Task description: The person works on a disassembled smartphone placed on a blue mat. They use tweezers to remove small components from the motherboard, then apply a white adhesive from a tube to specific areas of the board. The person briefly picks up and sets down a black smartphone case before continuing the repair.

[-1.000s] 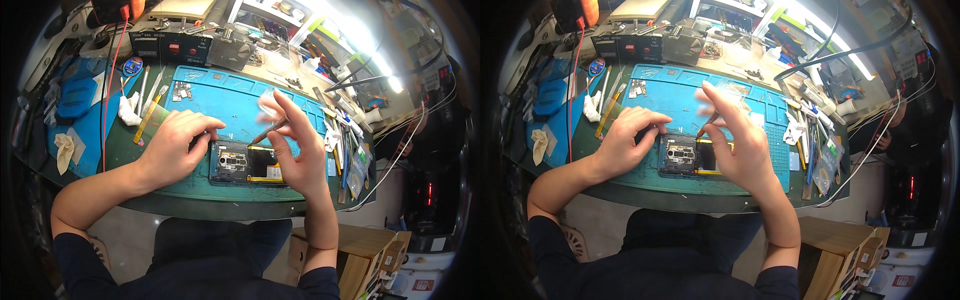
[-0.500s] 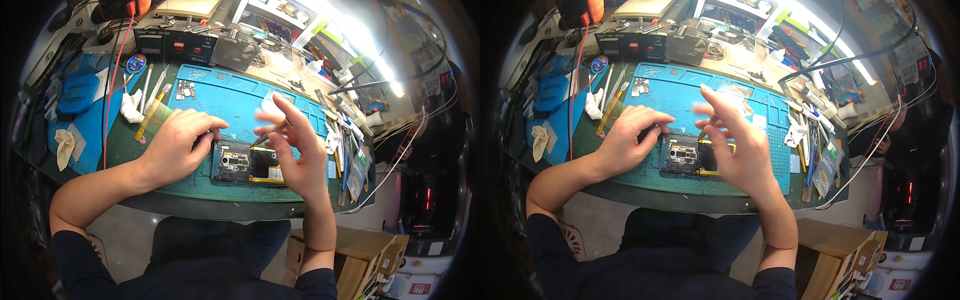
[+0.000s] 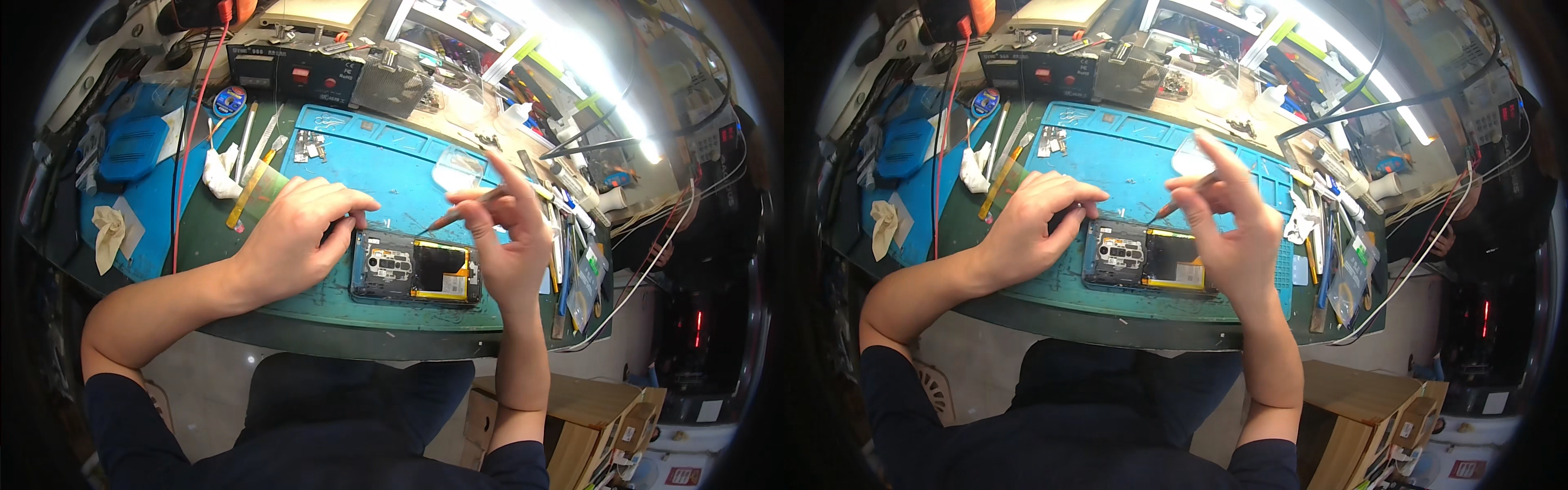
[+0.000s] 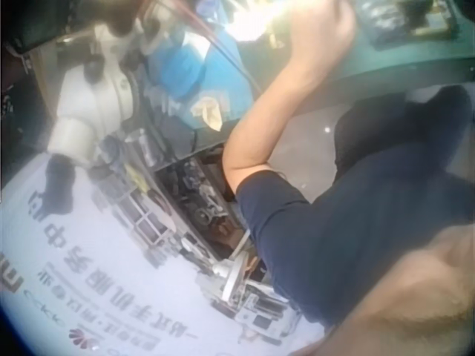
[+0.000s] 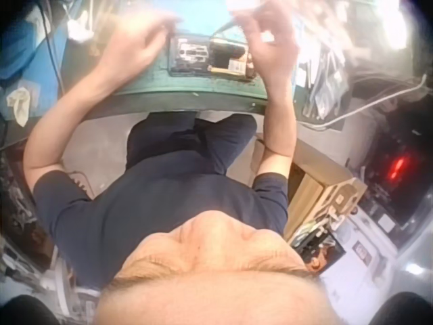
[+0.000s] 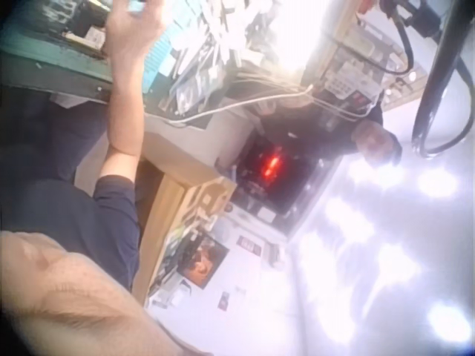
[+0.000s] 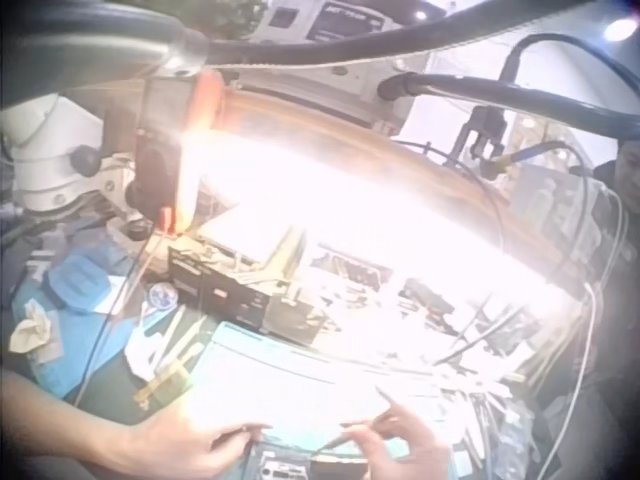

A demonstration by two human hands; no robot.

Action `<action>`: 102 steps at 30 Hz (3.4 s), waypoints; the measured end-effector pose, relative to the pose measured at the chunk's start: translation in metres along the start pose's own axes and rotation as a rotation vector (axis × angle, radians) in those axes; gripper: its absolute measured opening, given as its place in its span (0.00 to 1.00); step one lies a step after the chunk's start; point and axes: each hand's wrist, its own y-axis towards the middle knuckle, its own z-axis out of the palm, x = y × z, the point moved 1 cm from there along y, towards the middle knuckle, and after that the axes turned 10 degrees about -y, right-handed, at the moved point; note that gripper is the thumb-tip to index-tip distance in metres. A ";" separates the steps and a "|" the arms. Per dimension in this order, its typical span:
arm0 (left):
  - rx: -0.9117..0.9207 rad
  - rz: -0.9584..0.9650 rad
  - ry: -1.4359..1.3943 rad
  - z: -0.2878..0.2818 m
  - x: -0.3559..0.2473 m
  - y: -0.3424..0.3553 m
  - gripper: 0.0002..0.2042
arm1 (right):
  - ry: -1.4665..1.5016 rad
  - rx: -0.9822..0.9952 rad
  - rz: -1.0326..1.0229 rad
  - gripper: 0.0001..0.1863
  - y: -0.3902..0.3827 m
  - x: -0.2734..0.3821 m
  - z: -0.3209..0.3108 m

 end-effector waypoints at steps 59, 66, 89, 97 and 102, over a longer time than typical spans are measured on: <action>-0.727 -1.026 0.948 -0.310 0.114 -0.188 0.52 | -0.078 -0.218 0.013 0.18 -0.004 -0.027 0.013; -0.719 -0.986 0.927 -0.316 0.116 -0.187 0.53 | -0.102 -0.217 -0.027 0.18 -0.002 -0.025 0.008; -0.606 -0.481 1.165 -0.213 0.017 -0.268 0.23 | -0.059 -0.198 -0.045 0.18 -0.006 -0.031 0.006; -0.717 -0.252 1.132 -0.206 0.003 -0.250 0.24 | -0.056 -0.210 -0.029 0.18 -0.006 -0.033 0.004; -0.496 0.112 0.917 -0.163 -0.029 -0.195 0.19 | -0.008 -0.187 -0.056 0.19 -0.008 -0.025 0.018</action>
